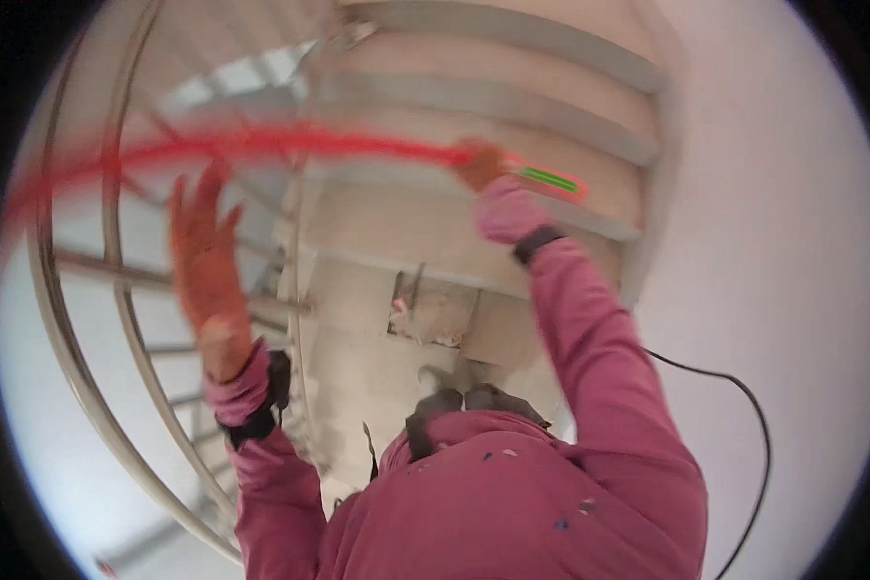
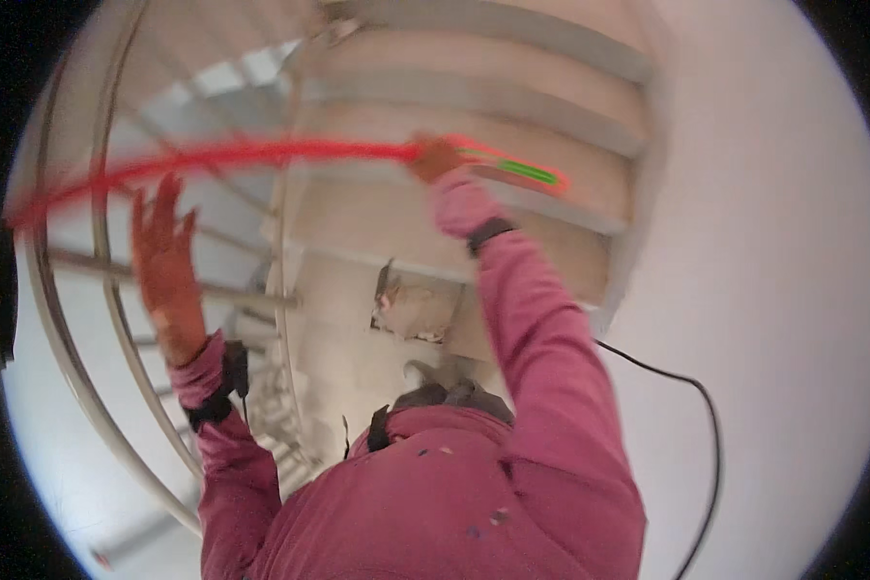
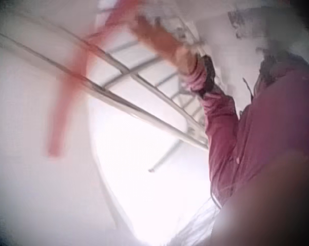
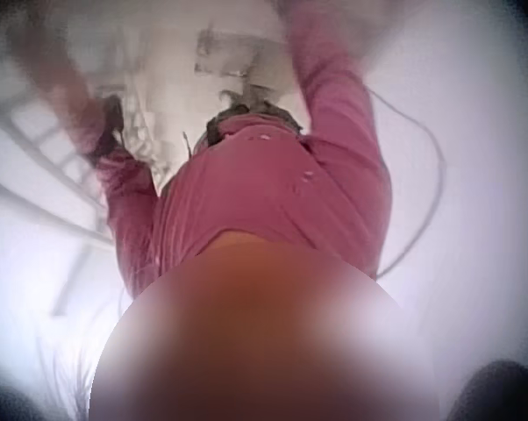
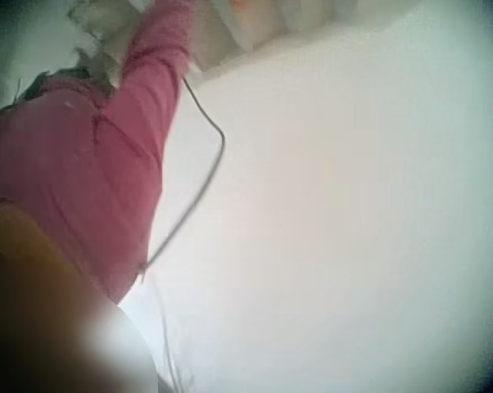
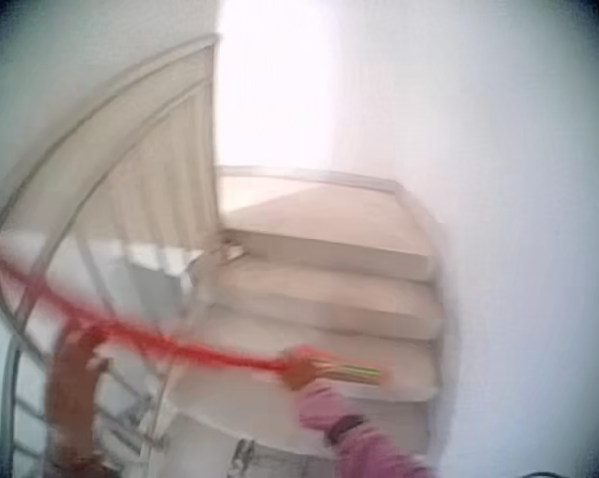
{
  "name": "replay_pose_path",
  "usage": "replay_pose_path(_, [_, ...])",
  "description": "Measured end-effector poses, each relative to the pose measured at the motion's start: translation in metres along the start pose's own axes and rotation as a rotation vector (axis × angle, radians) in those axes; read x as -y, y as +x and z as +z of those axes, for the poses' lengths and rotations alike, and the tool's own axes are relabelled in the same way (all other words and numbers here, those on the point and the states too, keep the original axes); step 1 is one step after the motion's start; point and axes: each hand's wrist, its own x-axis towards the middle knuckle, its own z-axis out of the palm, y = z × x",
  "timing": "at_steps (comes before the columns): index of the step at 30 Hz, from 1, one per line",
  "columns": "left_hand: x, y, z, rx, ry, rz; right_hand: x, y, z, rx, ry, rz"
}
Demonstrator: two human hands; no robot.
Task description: Sweeping dust and debris on a staircase using a broom.
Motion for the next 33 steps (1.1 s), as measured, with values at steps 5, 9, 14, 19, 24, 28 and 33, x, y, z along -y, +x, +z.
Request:
replay_pose_path(5, [-0.054,-0.016,0.069,-0.201,-0.288,0.054,0.013,-0.051,0.017,-0.42,0.449,-0.002])
replay_pose_path(9, [-0.115,-0.011,0.087,-0.033,-0.506,-0.003,0.019,-0.083,-0.004,-0.451,0.446,0.021])
replay_pose_path(14, [-0.149,0.013,0.093,0.359,-0.677,0.007,0.014,-0.144,-0.061,-0.366,0.601,-0.128])
replay_pose_path(19, [-0.124,0.046,0.148,0.16,-0.887,-0.112,-0.031,-0.204,-0.085,-0.363,0.496,0.173])
replay_pose_path(24, [-0.057,0.079,0.219,0.355,-0.956,-0.187,-0.115,-0.23,-0.068,-0.561,0.281,0.39])
replay_pose_path(28, [-0.021,0.085,0.292,0.547,-1.022,-0.264,-0.2,-0.246,-0.037,-0.573,0.147,0.511])
replay_pose_path(33, [0.001,0.074,0.305,0.478,-0.93,-0.31,-0.229,-0.229,0.012,-0.469,0.264,0.516])
